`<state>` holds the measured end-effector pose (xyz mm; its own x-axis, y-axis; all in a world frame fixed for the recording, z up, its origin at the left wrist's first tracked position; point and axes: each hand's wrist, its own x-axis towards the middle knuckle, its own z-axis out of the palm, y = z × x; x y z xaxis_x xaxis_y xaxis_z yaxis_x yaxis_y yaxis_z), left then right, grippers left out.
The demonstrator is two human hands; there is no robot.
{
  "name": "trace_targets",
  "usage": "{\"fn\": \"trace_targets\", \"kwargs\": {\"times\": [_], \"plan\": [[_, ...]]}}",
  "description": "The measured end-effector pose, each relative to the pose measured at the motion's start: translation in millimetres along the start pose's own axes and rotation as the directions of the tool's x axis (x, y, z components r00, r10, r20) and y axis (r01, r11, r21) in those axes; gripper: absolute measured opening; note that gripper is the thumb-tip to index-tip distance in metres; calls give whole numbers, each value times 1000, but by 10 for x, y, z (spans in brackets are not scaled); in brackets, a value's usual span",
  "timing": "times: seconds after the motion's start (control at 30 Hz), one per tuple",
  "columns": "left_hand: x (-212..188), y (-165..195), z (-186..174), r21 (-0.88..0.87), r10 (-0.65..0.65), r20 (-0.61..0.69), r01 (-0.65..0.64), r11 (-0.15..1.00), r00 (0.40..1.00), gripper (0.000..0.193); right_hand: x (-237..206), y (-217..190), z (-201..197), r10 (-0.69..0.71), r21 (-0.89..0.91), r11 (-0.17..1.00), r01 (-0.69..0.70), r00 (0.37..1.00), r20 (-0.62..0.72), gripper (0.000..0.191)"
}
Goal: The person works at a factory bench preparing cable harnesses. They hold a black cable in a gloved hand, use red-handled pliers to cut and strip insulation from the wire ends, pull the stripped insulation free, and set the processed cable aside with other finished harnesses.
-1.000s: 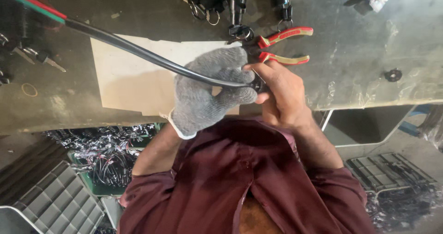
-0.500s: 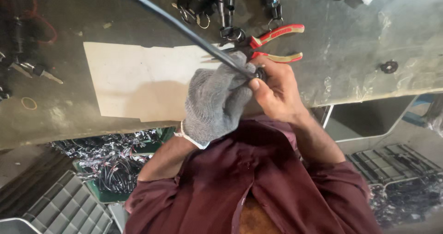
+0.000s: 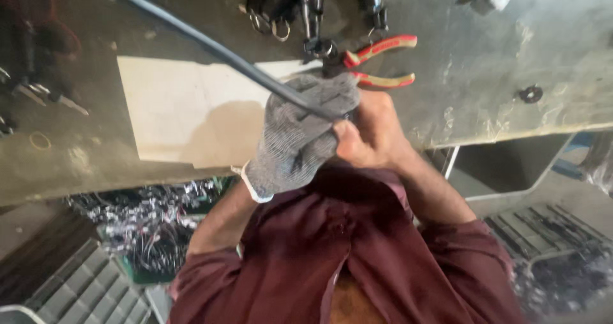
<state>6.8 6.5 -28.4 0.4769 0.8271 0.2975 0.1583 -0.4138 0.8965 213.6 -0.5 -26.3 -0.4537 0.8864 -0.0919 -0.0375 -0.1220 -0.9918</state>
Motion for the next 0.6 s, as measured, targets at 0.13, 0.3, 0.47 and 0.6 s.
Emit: {"fn": "trace_targets", "kwargs": {"times": [0.13,0.3,0.47,0.6], "plan": [[-27,4,-87,-214,-54,55,64,975,997,36,-2,187,-161,107,-55,994,-95,950,294,40],[-7,-1,-59,-447,13,83,26,894,996,31,-159,471,-237,-41,249,965,-84,888,458,54],[-36,60,100,-596,-264,-76,168,785,962,15,-340,739,-1,215,412,870,-271,960,177,59],[50,82,98,-497,-306,-122,209,842,944,23,-240,687,258,55,213,977,15,947,-316,59]]}}
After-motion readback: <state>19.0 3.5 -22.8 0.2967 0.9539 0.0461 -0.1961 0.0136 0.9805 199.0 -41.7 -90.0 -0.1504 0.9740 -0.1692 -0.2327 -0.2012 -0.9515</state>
